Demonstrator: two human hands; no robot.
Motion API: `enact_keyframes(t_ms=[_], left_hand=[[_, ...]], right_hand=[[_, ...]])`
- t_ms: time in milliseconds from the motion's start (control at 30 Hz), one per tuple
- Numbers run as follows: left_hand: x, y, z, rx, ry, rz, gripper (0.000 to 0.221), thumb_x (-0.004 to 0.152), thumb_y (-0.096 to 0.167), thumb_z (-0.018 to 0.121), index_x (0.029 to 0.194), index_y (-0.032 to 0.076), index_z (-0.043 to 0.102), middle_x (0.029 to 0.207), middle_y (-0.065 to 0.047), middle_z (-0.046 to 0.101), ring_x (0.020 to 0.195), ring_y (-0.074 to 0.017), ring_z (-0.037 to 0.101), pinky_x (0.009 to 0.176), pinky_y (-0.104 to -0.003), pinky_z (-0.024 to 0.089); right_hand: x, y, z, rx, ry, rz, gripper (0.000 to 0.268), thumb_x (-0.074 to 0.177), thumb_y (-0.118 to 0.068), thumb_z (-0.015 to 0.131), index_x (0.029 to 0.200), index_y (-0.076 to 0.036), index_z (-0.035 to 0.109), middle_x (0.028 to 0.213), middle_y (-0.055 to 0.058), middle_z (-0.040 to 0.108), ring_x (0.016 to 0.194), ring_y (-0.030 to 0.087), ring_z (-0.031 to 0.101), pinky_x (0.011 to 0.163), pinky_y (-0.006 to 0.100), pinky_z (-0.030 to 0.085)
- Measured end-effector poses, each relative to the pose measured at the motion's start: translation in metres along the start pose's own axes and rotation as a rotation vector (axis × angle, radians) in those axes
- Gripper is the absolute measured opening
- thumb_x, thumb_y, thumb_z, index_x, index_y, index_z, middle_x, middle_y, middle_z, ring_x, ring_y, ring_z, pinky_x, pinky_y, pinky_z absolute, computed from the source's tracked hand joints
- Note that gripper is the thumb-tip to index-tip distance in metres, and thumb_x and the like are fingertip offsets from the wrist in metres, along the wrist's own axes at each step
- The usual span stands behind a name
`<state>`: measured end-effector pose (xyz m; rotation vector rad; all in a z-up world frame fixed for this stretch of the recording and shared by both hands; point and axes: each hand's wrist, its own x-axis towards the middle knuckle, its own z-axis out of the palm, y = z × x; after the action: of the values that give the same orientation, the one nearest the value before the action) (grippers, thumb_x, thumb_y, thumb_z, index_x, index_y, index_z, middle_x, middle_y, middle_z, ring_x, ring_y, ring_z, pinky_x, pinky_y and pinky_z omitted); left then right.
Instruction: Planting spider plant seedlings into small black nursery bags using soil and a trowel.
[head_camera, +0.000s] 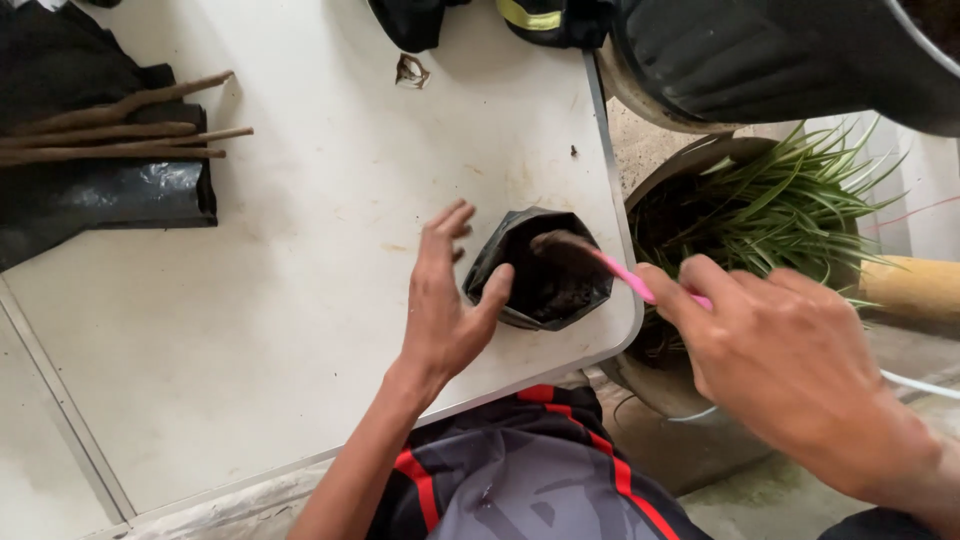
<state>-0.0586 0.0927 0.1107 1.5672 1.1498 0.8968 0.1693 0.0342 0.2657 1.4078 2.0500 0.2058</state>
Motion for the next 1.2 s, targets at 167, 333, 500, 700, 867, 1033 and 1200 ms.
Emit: enact_keyframes(t_ms=[167, 333, 500, 700, 867, 1033, 1200], left_hand=[[0.005, -0.009, 0.011, 0.171, -0.038, -0.095, 0.04, 0.095, 0.027, 0.062, 0.127, 0.003, 0.063, 0.117, -0.013, 0.07, 0.09, -0.0275, 0.071, 0.077, -0.042, 0.058], [-0.004, -0.008, 0.013, 0.111, 0.0, -0.17, 0.032, 0.093, 0.019, 0.061, 0.121, 0.003, 0.066, 0.11, -0.013, 0.071, 0.076, -0.0242, 0.072, 0.067, -0.037, 0.059], [-0.007, -0.005, 0.017, 0.102, 0.024, -0.147, 0.024, 0.093, 0.018, 0.062, 0.112, 0.004, 0.068, 0.105, -0.01, 0.071, 0.077, -0.0234, 0.07, 0.067, -0.037, 0.057], [-0.01, -0.004, 0.018, 0.206, 0.061, -0.062, 0.011, 0.094, 0.013, 0.066, 0.092, 0.004, 0.062, 0.088, -0.009, 0.063, 0.069, -0.0216, 0.062, 0.058, -0.037, 0.051], [-0.012, -0.004, 0.018, 0.177, 0.024, -0.111, 0.013, 0.093, 0.014, 0.064, 0.084, 0.008, 0.057, 0.077, -0.006, 0.064, 0.065, -0.0206, 0.059, 0.059, -0.038, 0.047], [-0.016, -0.002, 0.012, 0.271, 0.004, -0.126, 0.015, 0.091, 0.014, 0.063, 0.082, 0.008, 0.053, 0.075, -0.006, 0.061, 0.065, -0.022, 0.055, 0.058, -0.041, 0.043], [-0.001, 0.01, 0.016, 0.308, 0.02, 0.04, 0.024, 0.092, 0.022, 0.066, 0.107, 0.004, 0.059, 0.103, -0.012, 0.061, 0.097, -0.0307, 0.059, 0.084, -0.042, 0.049]], right_hand=[[-0.01, -0.006, 0.015, 0.348, 0.043, 0.218, 0.047, 0.094, -0.03, 0.062, 0.14, -0.031, 0.065, 0.079, -0.004, 0.065, 0.067, 0.022, 0.068, 0.051, 0.043, 0.056], [-0.01, -0.022, 0.035, 0.661, -0.068, 0.226, 0.048, 0.097, -0.041, 0.057, 0.142, -0.026, 0.06, 0.088, -0.002, 0.071, 0.071, 0.019, 0.066, 0.059, 0.041, 0.057], [0.009, -0.044, 0.058, 0.597, 0.114, 0.105, 0.043, 0.099, -0.035, 0.06, 0.139, -0.019, 0.062, 0.08, 0.001, 0.067, 0.061, 0.016, 0.057, 0.04, 0.033, 0.05], [-0.002, -0.023, 0.039, 0.607, 0.096, 0.192, 0.04, 0.099, -0.035, 0.059, 0.136, -0.021, 0.067, 0.086, -0.002, 0.07, 0.072, 0.02, 0.059, 0.054, 0.038, 0.052], [0.016, -0.036, 0.052, 0.586, 0.029, 0.192, 0.043, 0.101, -0.037, 0.056, 0.14, -0.02, 0.062, 0.09, 0.002, 0.072, 0.065, 0.017, 0.06, 0.045, 0.033, 0.054], [-0.012, -0.006, 0.026, 0.563, 0.052, 0.309, 0.042, 0.104, -0.038, 0.051, 0.142, -0.028, 0.065, 0.089, -0.004, 0.073, 0.071, 0.018, 0.066, 0.057, 0.037, 0.06], [-0.018, -0.006, 0.005, 0.281, -0.035, 0.304, 0.042, 0.098, -0.045, 0.058, 0.139, -0.039, 0.063, 0.085, -0.008, 0.071, 0.072, 0.016, 0.07, 0.049, 0.039, 0.063]])
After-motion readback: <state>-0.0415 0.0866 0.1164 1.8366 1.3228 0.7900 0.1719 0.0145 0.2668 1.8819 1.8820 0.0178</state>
